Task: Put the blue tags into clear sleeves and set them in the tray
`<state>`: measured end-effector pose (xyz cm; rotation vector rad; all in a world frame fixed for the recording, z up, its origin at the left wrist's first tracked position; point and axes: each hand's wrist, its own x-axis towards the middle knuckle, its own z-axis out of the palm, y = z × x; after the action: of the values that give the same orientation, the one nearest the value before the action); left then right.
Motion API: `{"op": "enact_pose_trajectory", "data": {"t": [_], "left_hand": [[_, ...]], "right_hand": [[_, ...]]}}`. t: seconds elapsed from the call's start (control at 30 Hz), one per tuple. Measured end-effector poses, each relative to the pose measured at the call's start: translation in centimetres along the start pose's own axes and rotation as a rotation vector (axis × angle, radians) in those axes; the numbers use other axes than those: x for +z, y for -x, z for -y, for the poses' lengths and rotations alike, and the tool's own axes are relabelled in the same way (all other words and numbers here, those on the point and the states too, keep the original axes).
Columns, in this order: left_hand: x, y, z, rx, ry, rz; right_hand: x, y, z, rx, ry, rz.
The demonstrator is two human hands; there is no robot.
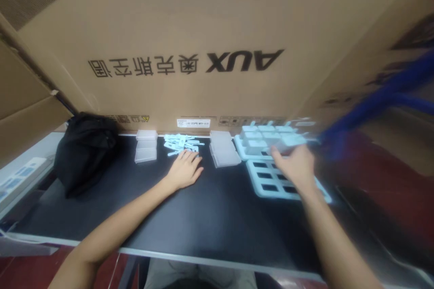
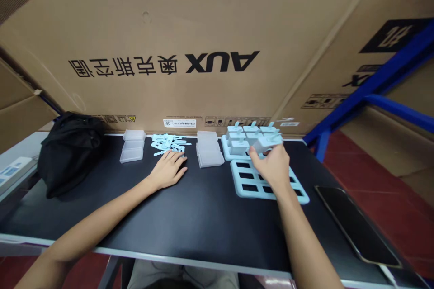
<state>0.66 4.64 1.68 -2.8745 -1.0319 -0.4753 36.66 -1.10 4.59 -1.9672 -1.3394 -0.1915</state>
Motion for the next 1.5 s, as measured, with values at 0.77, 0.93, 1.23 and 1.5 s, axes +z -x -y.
{"op": "enact_pose_trajectory", "data": {"t": [0.77, 0.93, 1.23, 1.5], "left_hand": [[-4.0, -3.3, 9.0, -0.478, 0.596, -0.173], [-3.6, -4.8, 10.5, -0.454, 0.375, -0.13], [-5.4, -1.4, 2.5, -0.391, 0.451, 0.003], [-4.7, 0.8, -1.5, -0.36, 1.285, 0.351]], "right_hand": [[-0.6, 7.6, 13.0, -0.435, 0.153, 0.685], [-0.7, 8.1, 13.5, -0.468, 0.092, 0.734], [-0.2, 8.7, 14.2, -0.478, 0.182, 0.752], [0.5, 9.8, 14.0, -0.503, 0.135, 0.664]]}}
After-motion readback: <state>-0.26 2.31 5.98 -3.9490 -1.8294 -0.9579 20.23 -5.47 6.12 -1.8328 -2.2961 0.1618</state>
